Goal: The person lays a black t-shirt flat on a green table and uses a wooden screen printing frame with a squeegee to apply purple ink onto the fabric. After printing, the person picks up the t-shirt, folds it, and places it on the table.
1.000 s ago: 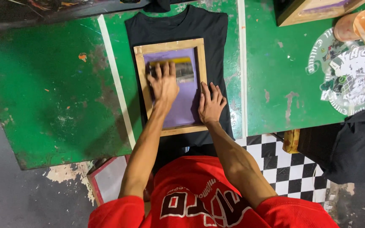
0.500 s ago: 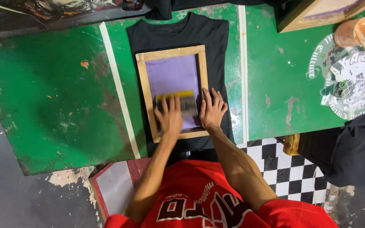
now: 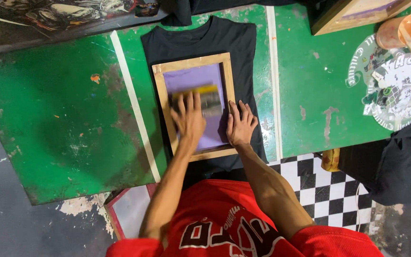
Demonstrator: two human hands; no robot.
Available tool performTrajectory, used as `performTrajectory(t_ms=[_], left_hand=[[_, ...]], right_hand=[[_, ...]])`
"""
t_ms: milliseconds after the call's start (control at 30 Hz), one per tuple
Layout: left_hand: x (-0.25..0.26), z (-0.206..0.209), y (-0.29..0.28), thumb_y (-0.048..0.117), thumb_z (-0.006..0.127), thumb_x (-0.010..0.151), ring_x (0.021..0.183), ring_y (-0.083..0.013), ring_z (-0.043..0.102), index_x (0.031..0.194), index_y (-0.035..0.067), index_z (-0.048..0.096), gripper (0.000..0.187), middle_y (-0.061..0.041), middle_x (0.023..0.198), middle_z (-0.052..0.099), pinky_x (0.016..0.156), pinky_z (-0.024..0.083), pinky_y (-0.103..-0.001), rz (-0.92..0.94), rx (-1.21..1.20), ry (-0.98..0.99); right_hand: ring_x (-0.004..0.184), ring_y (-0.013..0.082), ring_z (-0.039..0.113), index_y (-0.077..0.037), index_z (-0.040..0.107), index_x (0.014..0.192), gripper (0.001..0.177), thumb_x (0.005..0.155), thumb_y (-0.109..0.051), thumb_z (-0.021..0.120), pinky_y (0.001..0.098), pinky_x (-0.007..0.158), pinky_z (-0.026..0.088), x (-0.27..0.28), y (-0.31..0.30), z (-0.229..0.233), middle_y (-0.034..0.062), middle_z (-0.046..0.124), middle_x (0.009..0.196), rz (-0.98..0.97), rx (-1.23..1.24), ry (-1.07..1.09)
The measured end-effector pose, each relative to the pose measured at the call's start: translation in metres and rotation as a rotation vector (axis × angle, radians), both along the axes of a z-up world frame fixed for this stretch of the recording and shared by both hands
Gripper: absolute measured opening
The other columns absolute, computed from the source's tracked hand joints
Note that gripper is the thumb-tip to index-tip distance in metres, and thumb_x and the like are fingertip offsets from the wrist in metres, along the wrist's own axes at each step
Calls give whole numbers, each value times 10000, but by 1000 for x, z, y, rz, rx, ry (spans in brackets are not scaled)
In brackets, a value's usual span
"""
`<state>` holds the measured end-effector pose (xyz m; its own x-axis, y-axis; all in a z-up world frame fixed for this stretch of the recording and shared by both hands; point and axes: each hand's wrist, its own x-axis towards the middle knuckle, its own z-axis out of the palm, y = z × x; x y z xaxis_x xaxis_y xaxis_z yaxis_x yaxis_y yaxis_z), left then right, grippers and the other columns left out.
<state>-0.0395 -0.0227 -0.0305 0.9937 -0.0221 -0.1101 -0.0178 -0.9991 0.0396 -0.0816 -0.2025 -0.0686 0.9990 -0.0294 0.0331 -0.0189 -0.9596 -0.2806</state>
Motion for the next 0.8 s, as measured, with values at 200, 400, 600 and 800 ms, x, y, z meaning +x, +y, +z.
performTrajectory(t_ms=[200,400,600,800], left_hand=[[67,-33,10,146,711,777,1394,-357,357,1482,189,492,739,-42,1469,533,910,373,-667,26,12,48],[28,-35,0,138,712,819,1415,-347,337,1507,186,456,735,-43,1505,494,945,374,-653,47,33,84],[-98,-4,-18,163,692,851,1389,-327,389,1533,155,431,729,-61,1470,515,951,395,-614,11,76,66],[-128,20,-15,169,665,813,1413,-384,356,1520,135,414,752,-99,1501,490,930,373,-659,17,-131,465]], right_hand=[[1431,231,366,-382,437,1536,442,1104,-415,348,451,1046,250,1,0,-1,3,452,1459,-4,0,-34],[1425,250,374,-382,443,1529,439,1099,-419,367,467,1046,260,-2,-2,4,14,454,1464,2,11,-12],[1427,245,363,-389,422,1542,443,1105,-413,351,464,1052,255,-1,-1,3,12,436,1475,7,-5,5],[1434,247,356,-389,405,1553,451,1105,-406,348,473,1055,251,-2,0,1,8,424,1487,4,-17,31]])
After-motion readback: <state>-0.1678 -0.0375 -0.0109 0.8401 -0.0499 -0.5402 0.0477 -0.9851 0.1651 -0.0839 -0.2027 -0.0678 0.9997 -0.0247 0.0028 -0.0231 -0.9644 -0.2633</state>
